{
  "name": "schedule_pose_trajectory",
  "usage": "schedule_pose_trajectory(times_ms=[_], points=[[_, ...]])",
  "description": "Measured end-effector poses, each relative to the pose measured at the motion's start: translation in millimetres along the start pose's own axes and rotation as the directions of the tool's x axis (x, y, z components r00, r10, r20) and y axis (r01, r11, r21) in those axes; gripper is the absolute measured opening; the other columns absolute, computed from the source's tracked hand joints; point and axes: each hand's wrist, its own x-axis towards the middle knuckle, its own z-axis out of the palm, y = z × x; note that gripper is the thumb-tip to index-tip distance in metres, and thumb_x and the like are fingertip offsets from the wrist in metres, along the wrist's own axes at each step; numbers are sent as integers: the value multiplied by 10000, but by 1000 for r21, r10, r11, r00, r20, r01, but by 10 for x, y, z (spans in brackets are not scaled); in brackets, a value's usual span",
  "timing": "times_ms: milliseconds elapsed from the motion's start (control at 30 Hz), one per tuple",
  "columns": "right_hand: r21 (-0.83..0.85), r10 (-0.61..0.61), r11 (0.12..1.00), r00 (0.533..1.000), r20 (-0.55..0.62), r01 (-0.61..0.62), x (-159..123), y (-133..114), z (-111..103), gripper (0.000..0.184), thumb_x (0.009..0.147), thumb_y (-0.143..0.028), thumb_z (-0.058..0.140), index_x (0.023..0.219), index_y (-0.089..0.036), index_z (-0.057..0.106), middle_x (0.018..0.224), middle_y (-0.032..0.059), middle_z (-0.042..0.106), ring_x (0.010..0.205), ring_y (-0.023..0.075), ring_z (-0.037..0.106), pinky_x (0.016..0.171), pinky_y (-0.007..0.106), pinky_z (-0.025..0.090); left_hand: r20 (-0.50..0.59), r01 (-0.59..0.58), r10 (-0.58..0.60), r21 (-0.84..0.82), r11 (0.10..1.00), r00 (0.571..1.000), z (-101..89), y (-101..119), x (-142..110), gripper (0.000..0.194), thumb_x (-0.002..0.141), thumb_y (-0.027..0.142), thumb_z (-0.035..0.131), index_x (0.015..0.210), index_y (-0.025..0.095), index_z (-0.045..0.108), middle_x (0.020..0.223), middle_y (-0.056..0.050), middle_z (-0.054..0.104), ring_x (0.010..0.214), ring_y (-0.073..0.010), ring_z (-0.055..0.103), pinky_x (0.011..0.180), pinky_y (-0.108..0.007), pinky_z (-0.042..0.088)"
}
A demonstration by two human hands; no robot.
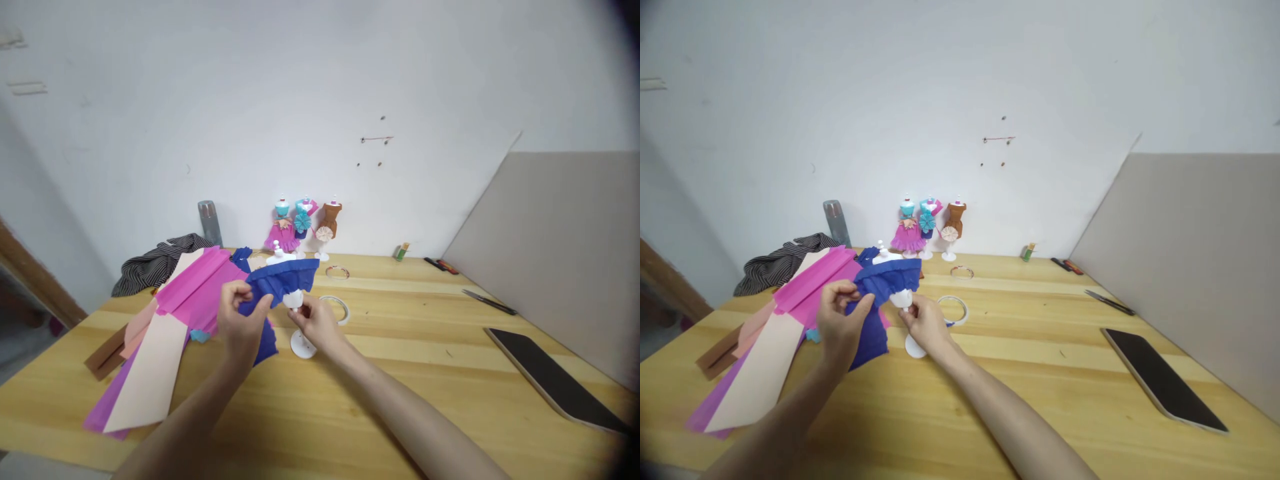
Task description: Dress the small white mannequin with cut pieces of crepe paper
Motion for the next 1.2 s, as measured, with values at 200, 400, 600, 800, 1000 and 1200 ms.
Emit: schedule_pose_trajectory(times_ms=[200, 400, 600, 800, 1000, 1200], points=[[-51, -46, 998, 998, -32, 44, 19, 6, -26, 98, 731, -178, 561, 635, -185, 542, 563, -9, 545, 521, 136, 474, 533, 244, 334, 237, -40, 29, 40, 998, 971, -21, 123, 268, 656, 632, 234, 766, 1230, 187, 500, 1166, -100, 612, 1171, -258, 535, 996, -399, 403], [-100, -58, 994, 998, -41, 53, 29, 5, -4, 105, 749, -197, 558, 644, -184, 566, 562, 7, 552, 518, 147, 474, 527, 253, 325, 348, 185, -216, 119, 975, 912, 47, 195, 262, 132, 613, 224, 735, 699, 186, 642, 618, 34, 629, 607, -149, 574, 583, -237, 423], [-97, -35, 995, 999, -42, 31, 21, -2, 8, 109, 740, -185, 559, 631, -181, 545, 569, 5, 556, 529, 140, 481, 536, 250, 321, 258, -145, 85, 223, 964, 962, 88, 109, 161, 98, 738, 215, 642, 641, 204, 657, 629, 11, 628, 610, -156, 549, 613, -257, 390], [-52, -8, 999, 1000, -24, 7, 19, -17, 8, 120, 736, -184, 555, 621, -184, 518, 561, -9, 524, 527, 133, 462, 534, 246, 313, 353, -625, 516, 437, 647, 781, 49, -41, 70, 142, 819, 175, 581, 693, 207, 636, 678, -45, 644, 668, -189, 561, 743, -328, 411], [-10, -26, 1000, 999, -20, 25, 6, -12, 15, 81, 728, -183, 553, 648, -175, 559, 566, -12, 512, 530, 127, 445, 526, 236, 316, 431, -773, 648, 438, 458, 628, 19, -67, -7, 166, 831, 126, 563, 799, 242, 677, 773, -49, 697, 703, -177, 602, 950, -400, 412], [55, -16, 998, 999, -29, 18, -9, 25, 48, 99, 729, -209, 554, 637, -175, 540, 544, -32, 471, 507, 109, 409, 499, 218, 298, 371, -829, 756, 394, 397, 539, 82, 11, 28, 136, 819, 120, 606, 934, 173, 656, 770, -51, 715, 704, -169, 639, 907, -379, 475]])
